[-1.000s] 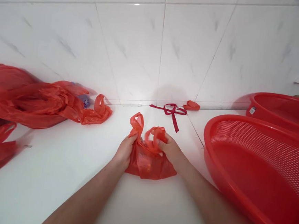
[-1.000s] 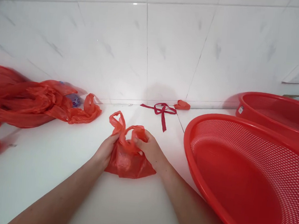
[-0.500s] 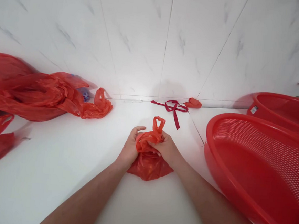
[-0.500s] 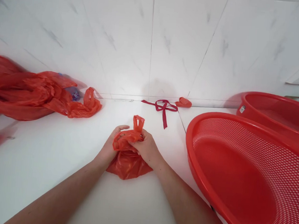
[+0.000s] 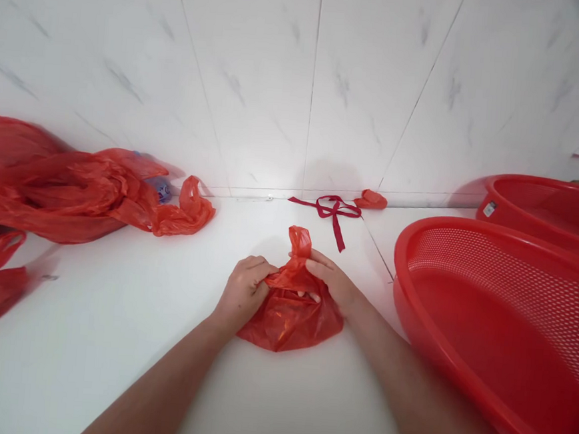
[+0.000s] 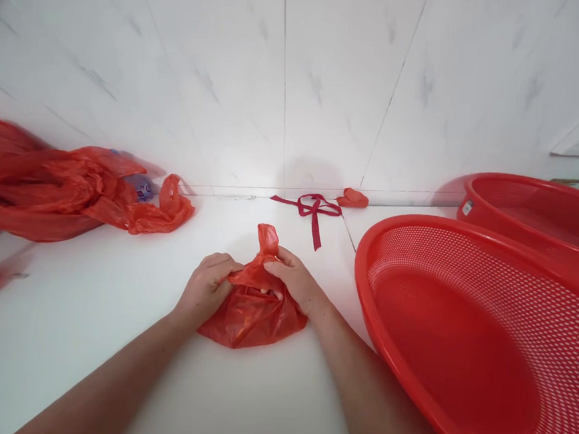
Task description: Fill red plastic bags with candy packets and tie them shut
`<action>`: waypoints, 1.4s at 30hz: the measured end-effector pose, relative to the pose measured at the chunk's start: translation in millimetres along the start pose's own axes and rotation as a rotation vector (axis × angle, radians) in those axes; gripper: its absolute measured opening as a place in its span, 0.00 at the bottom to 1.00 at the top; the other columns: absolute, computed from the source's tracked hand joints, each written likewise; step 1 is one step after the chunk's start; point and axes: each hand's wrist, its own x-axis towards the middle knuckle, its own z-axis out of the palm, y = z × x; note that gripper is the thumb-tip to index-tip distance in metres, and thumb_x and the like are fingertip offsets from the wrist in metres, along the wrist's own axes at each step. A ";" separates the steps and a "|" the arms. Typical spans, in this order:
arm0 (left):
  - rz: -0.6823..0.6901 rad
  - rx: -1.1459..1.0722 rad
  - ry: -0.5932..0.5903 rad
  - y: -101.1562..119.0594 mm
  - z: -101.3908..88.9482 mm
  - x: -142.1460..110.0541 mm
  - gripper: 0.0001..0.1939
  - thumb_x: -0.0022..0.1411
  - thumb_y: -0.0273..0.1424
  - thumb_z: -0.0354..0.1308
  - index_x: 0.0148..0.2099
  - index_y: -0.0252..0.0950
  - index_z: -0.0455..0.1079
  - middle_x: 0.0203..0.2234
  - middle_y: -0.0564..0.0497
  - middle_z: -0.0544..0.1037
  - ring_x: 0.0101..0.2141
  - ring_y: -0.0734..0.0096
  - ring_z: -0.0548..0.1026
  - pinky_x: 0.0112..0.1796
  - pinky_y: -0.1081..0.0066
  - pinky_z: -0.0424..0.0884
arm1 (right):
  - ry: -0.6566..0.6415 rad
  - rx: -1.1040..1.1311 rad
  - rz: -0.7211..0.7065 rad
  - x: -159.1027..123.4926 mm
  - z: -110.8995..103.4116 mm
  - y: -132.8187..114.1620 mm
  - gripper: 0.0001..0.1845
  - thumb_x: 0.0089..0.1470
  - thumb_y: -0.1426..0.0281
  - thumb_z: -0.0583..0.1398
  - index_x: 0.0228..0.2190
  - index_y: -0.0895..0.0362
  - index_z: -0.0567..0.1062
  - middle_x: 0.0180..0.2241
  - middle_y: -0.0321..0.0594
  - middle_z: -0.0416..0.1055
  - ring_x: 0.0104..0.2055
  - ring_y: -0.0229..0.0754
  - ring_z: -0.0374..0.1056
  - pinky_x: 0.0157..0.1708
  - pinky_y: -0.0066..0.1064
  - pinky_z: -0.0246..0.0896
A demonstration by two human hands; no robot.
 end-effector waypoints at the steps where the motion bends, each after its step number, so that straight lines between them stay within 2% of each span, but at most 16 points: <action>1: -0.053 -0.061 -0.005 1.2 -0.3 -0.3 0.12 0.55 0.25 0.51 0.32 0.42 0.75 0.25 0.50 0.72 0.31 0.64 0.67 0.38 0.67 0.62 | -0.041 0.036 0.002 -1.3 -1.5 -1.1 0.16 0.52 0.56 0.56 0.39 0.52 0.70 0.20 0.30 0.68 0.16 0.31 0.53 0.21 0.25 0.50; 4: -0.211 -0.237 -0.027 4.4 1.3 -1.0 0.09 0.56 0.28 0.52 0.26 0.39 0.71 0.26 0.51 0.71 0.31 0.67 0.68 0.34 0.71 0.63 | -0.128 0.118 0.029 -2.7 -4.9 -1.4 0.28 0.51 0.45 0.51 0.41 0.53 0.72 0.22 0.33 0.68 0.19 0.33 0.55 0.26 0.29 0.55; 6: -0.311 -0.357 -0.031 5.6 3.1 -0.7 0.08 0.56 0.30 0.53 0.26 0.37 0.70 0.28 0.52 0.71 0.31 0.69 0.68 0.33 0.72 0.64 | -0.142 0.115 0.050 -1.9 -6.0 0.3 0.28 0.50 0.45 0.52 0.36 0.56 0.74 0.22 0.34 0.68 0.20 0.33 0.57 0.28 0.30 0.57; 9: -0.472 -0.594 -0.057 6.7 3.7 0.5 0.07 0.55 0.33 0.56 0.30 0.37 0.72 0.31 0.51 0.74 0.32 0.69 0.70 0.34 0.72 0.65 | -0.124 0.061 0.038 -0.8 -5.4 1.3 0.16 0.47 0.57 0.62 0.29 0.57 0.75 0.23 0.34 0.68 0.25 0.34 0.63 0.31 0.29 0.60; 11: -0.559 -0.742 -0.087 7.1 2.5 1.1 0.08 0.54 0.35 0.57 0.34 0.36 0.73 0.31 0.50 0.75 0.31 0.68 0.71 0.33 0.71 0.66 | -0.106 0.015 0.027 -1.2 -3.6 -0.5 0.10 0.44 0.65 0.65 0.30 0.56 0.74 0.28 0.34 0.71 0.29 0.34 0.66 0.33 0.30 0.62; 13: -0.599 -0.803 -0.098 7.3 1.1 0.9 0.08 0.54 0.35 0.57 0.31 0.35 0.71 0.26 0.52 0.73 0.26 0.72 0.69 0.28 0.74 0.64 | -0.090 -0.046 0.020 -2.2 -1.5 -3.3 0.14 0.43 0.69 0.64 0.36 0.53 0.72 0.32 0.33 0.71 0.31 0.35 0.67 0.35 0.30 0.63; 15: -0.604 -0.796 -0.094 8.1 0.6 0.0 0.11 0.55 0.35 0.56 0.24 0.35 0.64 0.18 0.56 0.66 0.20 0.78 0.62 0.23 0.77 0.58 | -0.066 -0.150 0.010 -2.7 0.6 -4.6 0.19 0.43 0.72 0.62 0.41 0.51 0.70 0.33 0.32 0.70 0.31 0.35 0.66 0.33 0.30 0.63; 18: -0.588 -0.767 -0.103 13.5 2.5 -2.5 0.16 0.56 0.35 0.55 0.21 0.35 0.56 0.15 0.59 0.57 0.17 0.81 0.54 0.20 0.78 0.51 | 0.051 -0.384 -0.059 -1.1 4.2 -0.1 0.15 0.45 0.73 0.58 0.38 0.51 0.71 0.29 0.32 0.70 0.29 0.36 0.65 0.29 0.29 0.61; 23: -0.492 -0.650 -0.171 29.0 9.9 -8.9 0.16 0.58 0.35 0.52 0.22 0.36 0.54 0.17 0.58 0.57 0.20 0.79 0.54 0.22 0.77 0.52 | 0.377 -0.664 -0.207 3.9 9.6 14.0 0.08 0.46 0.72 0.55 0.28 0.51 0.73 0.26 0.32 0.71 0.28 0.38 0.64 0.28 0.30 0.57; 26: -0.405 -0.519 -0.142 30.6 14.6 -11.5 0.11 0.56 0.32 0.52 0.22 0.37 0.59 0.19 0.56 0.62 0.22 0.75 0.59 0.26 0.75 0.57 | 0.352 -0.586 -0.195 5.3 6.7 15.5 0.14 0.46 0.73 0.53 0.32 0.50 0.75 0.30 0.32 0.74 0.32 0.38 0.67 0.33 0.32 0.60; 29: -0.264 -0.339 -0.066 26.0 18.3 -11.2 0.08 0.52 0.26 0.54 0.22 0.38 0.65 0.19 0.56 0.65 0.23 0.73 0.61 0.41 0.69 0.62 | 0.232 -0.393 -0.149 5.1 -1.4 11.6 0.18 0.44 0.75 0.52 0.35 0.51 0.76 0.35 0.34 0.75 0.38 0.39 0.69 0.41 0.34 0.61; 31: -0.189 -0.249 -0.021 22.8 19.5 -10.3 0.08 0.50 0.23 0.54 0.23 0.40 0.67 0.17 0.58 0.65 0.23 0.73 0.60 0.52 0.63 0.55 | 0.132 -0.193 -0.069 4.2 -7.4 7.6 0.16 0.43 0.75 0.54 0.35 0.53 0.76 0.35 0.35 0.75 0.39 0.40 0.69 0.43 0.35 0.62; 34: -0.110 -0.159 0.040 20.3 18.9 -9.8 0.08 0.48 0.22 0.54 0.23 0.41 0.67 0.20 0.56 0.68 0.26 0.70 0.64 0.56 0.59 0.48 | 0.051 0.140 -0.012 2.5 -13.7 1.2 0.14 0.46 0.70 0.58 0.37 0.55 0.75 0.36 0.38 0.74 0.39 0.41 0.69 0.42 0.35 0.63; 38: -0.025 -0.079 0.034 18.9 14.8 -9.6 0.08 0.48 0.21 0.53 0.25 0.41 0.67 0.30 0.51 0.74 0.34 0.65 0.69 0.57 0.56 0.47 | 0.131 0.237 -0.057 3.8 -17.4 -1.9 0.13 0.44 0.69 0.62 0.35 0.54 0.71 0.32 0.35 0.72 0.32 0.36 0.67 0.35 0.31 0.62; 40: -0.007 -0.060 0.037 20.6 12.2 -10.4 0.07 0.48 0.22 0.54 0.26 0.40 0.68 0.33 0.50 0.75 0.36 0.63 0.69 0.57 0.54 0.48 | 0.233 0.102 -0.115 6.6 -20.1 1.4 0.13 0.42 0.70 0.62 0.34 0.53 0.69 0.30 0.32 0.70 0.29 0.35 0.66 0.32 0.30 0.61; 42: 0.039 -0.031 0.031 27.2 11.8 -14.3 0.06 0.48 0.23 0.55 0.25 0.40 0.68 0.36 0.48 0.75 0.39 0.61 0.70 0.56 0.52 0.48 | 0.413 -0.157 -0.201 10.6 -25.4 7.4 0.10 0.43 0.70 0.60 0.32 0.53 0.68 0.28 0.32 0.68 0.28 0.36 0.64 0.31 0.30 0.59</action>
